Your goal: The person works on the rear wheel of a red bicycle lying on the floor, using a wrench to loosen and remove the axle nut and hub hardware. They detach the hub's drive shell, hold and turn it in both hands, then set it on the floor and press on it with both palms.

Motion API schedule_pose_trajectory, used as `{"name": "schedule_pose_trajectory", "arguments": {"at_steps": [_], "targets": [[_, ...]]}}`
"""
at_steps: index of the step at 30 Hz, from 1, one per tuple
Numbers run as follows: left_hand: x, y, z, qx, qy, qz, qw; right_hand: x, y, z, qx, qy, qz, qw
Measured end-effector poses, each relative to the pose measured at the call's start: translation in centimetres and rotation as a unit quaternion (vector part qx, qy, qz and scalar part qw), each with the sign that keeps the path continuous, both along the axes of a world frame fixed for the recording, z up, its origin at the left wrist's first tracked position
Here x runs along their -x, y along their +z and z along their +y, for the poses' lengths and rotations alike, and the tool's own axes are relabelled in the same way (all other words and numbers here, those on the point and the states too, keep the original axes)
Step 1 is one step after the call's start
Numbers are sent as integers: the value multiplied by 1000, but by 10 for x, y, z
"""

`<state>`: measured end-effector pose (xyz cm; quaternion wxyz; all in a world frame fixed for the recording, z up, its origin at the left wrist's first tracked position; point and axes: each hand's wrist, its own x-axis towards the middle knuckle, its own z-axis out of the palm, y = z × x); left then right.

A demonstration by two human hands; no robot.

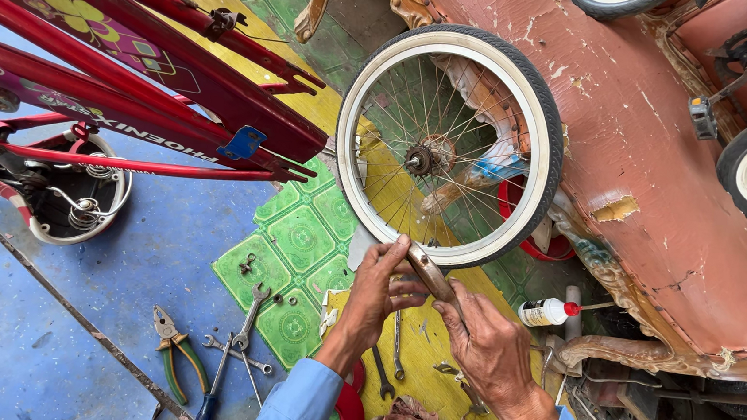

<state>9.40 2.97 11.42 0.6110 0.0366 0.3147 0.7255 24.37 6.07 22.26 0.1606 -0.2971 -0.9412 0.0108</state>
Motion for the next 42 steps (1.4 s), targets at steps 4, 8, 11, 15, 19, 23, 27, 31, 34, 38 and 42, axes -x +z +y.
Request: {"name": "schedule_pose_trajectory", "arguments": {"at_steps": [4, 8, 11, 15, 19, 23, 27, 31, 34, 38, 42], "targets": [[3, 3, -4, -27, -16, -52, 998, 2, 1, 0, -15, -7, -15, 1000], [6, 6, -7, -42, -9, -62, 997, 3, 1, -2, 11, 4, 5, 1000], [8, 8, -9, -43, -9, -54, 998, 5, 1, -3, 34, 5, 17, 999], [9, 11, -11, -39, 0, -25, 999, 6, 0, -5, 96, -22, 25, 995], [7, 13, -11, -10, 10, -2, 1000, 5, -3, -4, 147, -7, 55, 988], [7, 13, -11, -52, 26, -4, 998, 6, -6, -3, 186, -23, 59, 981], [4, 9, -9, -98, 23, -61, 993, 7, -7, -4, 166, 15, 45, 985], [2, 3, -8, -190, 28, -207, 959, 10, -5, -8, 69, 66, -7, 995], [4, -3, -9, -231, 20, -235, 944, 11, -3, -11, 49, 59, -50, 996], [10, -10, -14, -300, -16, -315, 900, 12, -2, -14, 68, 91, -3, 993], [10, -14, -15, -291, -26, -354, 889, 12, -2, -15, 106, 55, -4, 993]]}}
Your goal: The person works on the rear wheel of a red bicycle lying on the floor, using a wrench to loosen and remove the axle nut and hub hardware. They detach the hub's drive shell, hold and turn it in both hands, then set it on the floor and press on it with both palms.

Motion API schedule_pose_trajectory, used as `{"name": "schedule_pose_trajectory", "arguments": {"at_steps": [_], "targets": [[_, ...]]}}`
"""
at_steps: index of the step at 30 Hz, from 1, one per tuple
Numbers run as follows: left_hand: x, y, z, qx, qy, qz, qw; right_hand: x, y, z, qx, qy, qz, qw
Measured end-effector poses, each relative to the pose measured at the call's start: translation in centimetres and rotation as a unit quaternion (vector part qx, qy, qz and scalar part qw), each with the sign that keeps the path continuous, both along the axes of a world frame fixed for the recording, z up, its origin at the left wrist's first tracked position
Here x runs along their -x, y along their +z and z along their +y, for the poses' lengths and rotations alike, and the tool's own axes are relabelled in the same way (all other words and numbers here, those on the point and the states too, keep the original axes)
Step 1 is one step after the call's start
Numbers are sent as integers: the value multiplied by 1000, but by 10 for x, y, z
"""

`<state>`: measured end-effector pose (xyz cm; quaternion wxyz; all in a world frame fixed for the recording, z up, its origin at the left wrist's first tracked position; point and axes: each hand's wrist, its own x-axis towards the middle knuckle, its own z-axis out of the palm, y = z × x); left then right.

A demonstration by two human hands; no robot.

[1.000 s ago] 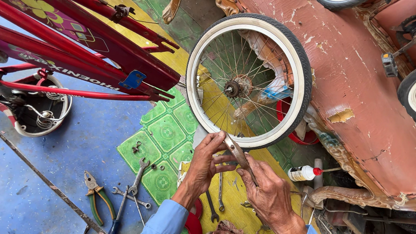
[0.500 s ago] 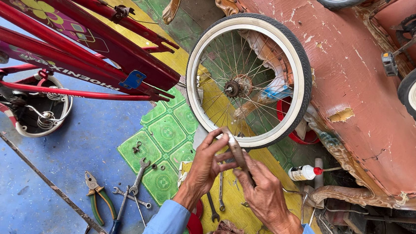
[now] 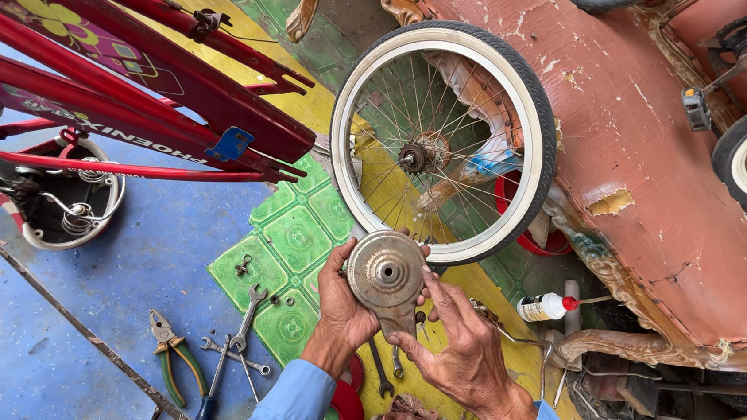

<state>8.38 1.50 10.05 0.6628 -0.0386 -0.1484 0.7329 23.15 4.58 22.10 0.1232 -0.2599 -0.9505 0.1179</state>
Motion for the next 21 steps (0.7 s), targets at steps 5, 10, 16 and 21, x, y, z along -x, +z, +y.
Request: {"name": "schedule_pose_trajectory", "arguments": {"at_steps": [5, 10, 16, 21], "targets": [[-2, -2, 0, -20, -15, -23, 999, -1, 0, 0, -11, 9, 31, 999], [-2, -3, 0, -7, -30, -53, 998, -1, 1, -1, 40, -53, -18, 998], [-2, -8, 2, -5, -16, -61, 998, -1, 4, -2, 55, 1, 20, 998], [-1, -12, 4, 7, -7, -40, 999, -3, 3, -2, 54, 44, 46, 997]]}}
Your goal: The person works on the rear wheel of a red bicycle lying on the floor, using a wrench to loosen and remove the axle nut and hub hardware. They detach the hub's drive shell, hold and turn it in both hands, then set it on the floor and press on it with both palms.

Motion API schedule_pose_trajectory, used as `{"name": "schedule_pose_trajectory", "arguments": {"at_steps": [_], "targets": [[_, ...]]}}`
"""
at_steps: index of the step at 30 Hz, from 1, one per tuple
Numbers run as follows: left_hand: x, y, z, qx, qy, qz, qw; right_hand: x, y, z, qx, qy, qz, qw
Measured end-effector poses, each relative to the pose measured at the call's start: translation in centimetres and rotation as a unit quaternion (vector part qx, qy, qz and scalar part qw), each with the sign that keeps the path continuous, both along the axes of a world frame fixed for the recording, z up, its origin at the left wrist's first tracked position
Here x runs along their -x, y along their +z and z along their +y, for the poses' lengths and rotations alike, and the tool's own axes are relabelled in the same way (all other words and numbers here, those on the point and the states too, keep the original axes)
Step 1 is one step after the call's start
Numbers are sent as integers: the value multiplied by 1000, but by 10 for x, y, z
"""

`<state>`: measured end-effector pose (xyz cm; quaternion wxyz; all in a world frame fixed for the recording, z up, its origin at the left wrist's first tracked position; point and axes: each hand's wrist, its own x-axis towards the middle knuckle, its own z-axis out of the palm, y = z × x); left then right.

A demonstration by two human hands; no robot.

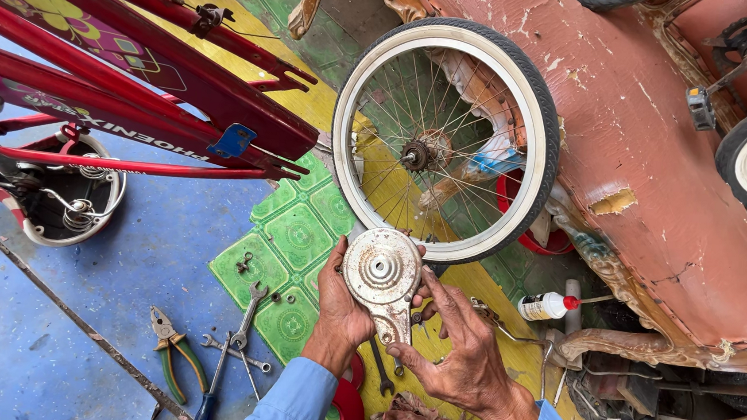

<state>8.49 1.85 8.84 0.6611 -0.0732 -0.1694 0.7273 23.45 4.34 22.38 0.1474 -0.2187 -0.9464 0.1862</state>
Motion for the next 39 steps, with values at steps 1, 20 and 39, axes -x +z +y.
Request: {"name": "schedule_pose_trajectory", "arguments": {"at_steps": [1, 20, 39], "targets": [[0, 0, 0, 1, 4, 6, 1000, 0, -1, 0, -4, 3, 2, 1000], [4, 15, -7, 10, 17, 71, 997, 1, -8, 3, 12, -32, -54, 998], [-22, 4, 9, 171, 110, 166, 965, 12, -16, -3, 237, -59, -81, 966]]}}
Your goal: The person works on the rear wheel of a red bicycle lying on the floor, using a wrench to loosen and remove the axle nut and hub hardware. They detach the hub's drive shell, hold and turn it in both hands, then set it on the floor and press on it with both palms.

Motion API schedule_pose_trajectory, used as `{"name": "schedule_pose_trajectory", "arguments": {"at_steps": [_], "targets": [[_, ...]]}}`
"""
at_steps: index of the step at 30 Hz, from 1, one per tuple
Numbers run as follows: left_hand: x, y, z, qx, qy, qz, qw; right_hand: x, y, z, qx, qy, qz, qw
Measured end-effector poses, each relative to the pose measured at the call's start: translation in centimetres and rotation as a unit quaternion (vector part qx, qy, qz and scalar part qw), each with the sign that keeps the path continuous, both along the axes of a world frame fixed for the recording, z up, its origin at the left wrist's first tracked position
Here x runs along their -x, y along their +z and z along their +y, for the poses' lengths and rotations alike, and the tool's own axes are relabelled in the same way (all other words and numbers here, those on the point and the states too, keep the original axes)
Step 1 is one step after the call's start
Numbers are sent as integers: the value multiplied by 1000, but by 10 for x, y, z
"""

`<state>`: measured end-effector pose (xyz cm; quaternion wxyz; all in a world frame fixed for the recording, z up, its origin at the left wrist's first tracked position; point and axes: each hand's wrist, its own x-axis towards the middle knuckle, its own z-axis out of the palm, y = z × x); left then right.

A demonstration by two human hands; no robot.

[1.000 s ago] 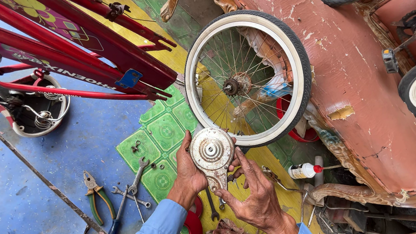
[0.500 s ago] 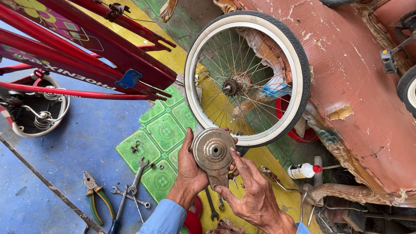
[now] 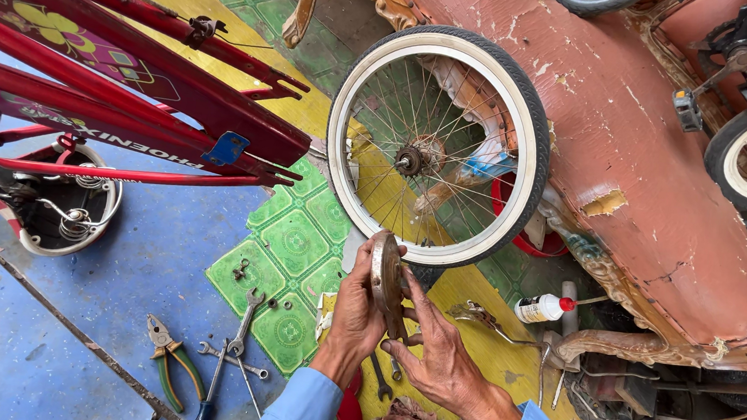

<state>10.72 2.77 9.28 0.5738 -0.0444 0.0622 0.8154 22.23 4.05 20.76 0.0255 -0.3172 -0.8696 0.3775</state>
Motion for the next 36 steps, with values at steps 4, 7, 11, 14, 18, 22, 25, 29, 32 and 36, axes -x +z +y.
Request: {"name": "schedule_pose_trajectory", "arguments": {"at_steps": [4, 7, 11, 14, 18, 22, 25, 29, 32, 36], "targets": [[-7, 4, 5, 60, 32, 85, 994, -8, -13, 3, -3, 32, 32, 999], [-10, 11, 6, 132, 35, 152, 979, -17, -28, 8, -27, 24, 42, 998], [-5, 18, 0, 181, 45, 222, 957, -24, -44, 18, 23, -26, 49, 998], [0, 20, -1, 188, 81, 230, 951, -27, -48, 26, 141, -116, 67, 981], [4, 16, -2, 142, 93, 160, 972, -27, -49, 26, 277, -147, 125, 941], [6, 9, -1, 135, 75, 126, 980, -26, -49, 23, 343, -189, 154, 907], [10, 6, 0, 102, 64, 113, 986, -26, -47, 24, 391, -184, 187, 882], [13, 7, -2, 77, 30, 74, 994, -28, -44, 27, 405, -205, 216, 864], [14, 8, -3, 69, 6, 45, 997, -29, -42, 28, 417, -206, 223, 857], [13, 6, -2, 82, -20, 38, 996, -29, -42, 27, 421, -199, 216, 858]]}}
